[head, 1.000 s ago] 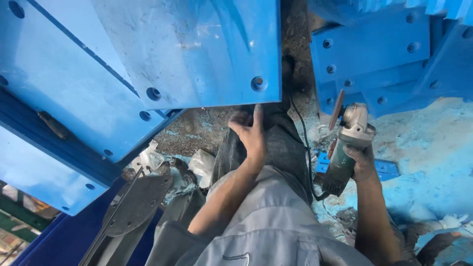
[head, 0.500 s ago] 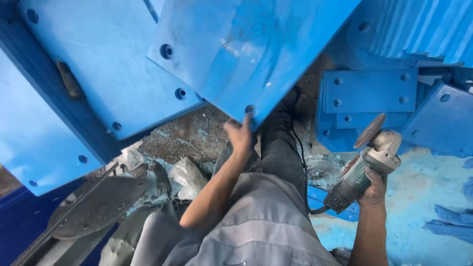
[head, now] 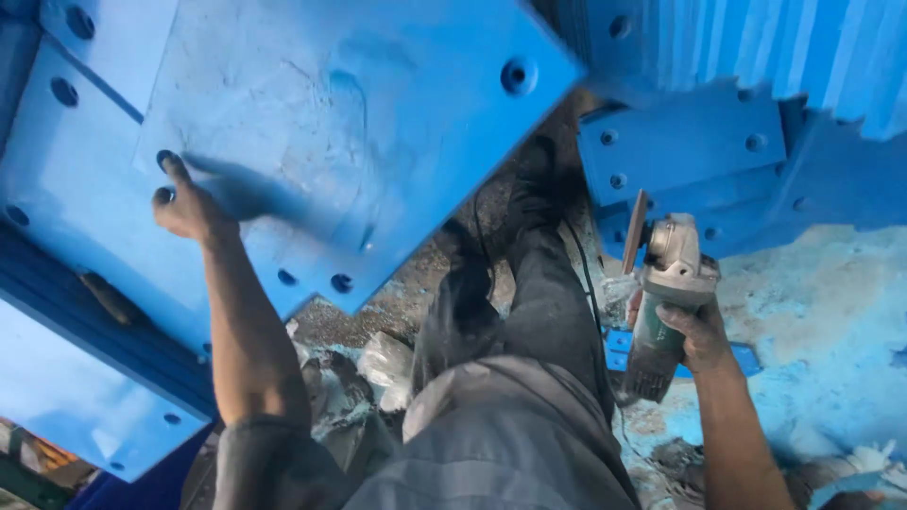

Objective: Using an angle grinder to smooth edges of blue plastic blocks and a hand tool to clear debris from holes.

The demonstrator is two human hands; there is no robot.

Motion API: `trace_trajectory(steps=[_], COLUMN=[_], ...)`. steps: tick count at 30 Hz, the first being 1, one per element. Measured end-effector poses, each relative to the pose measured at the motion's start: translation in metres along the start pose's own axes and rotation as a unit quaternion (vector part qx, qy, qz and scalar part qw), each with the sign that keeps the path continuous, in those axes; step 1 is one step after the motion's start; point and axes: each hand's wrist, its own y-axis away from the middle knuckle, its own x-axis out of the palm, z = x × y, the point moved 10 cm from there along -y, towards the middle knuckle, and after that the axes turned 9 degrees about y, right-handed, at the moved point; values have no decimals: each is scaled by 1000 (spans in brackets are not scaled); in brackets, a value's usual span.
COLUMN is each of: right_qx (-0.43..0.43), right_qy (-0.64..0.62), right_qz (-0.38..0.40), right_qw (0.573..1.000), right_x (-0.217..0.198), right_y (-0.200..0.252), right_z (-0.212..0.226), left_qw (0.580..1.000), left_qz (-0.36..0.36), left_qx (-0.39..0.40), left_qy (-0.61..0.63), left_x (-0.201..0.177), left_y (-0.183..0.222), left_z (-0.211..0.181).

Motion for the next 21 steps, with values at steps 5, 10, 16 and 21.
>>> trace_trajectory(steps=[5, 10, 16, 21], right_qx=[52, -7, -37, 37], right_qy=[99, 332, 524, 524], right_qz=[53, 20, 29, 32], right_qw=[992, 943, 850, 850], right_x=[-5, 11, 44, 58], right_y=[-40, -73, -70, -68], right_z=[36, 86, 94, 81], left_qw=[986, 946, 943, 937], left_qz=[98, 108, 125, 123], left_qx=[104, 200, 223, 234], left_qy=[-82, -231, -215, -227], left_x=[90, 147, 150, 148], left_y=[-39, 67, 71, 71], left_z=[-62, -130, -123, -122])
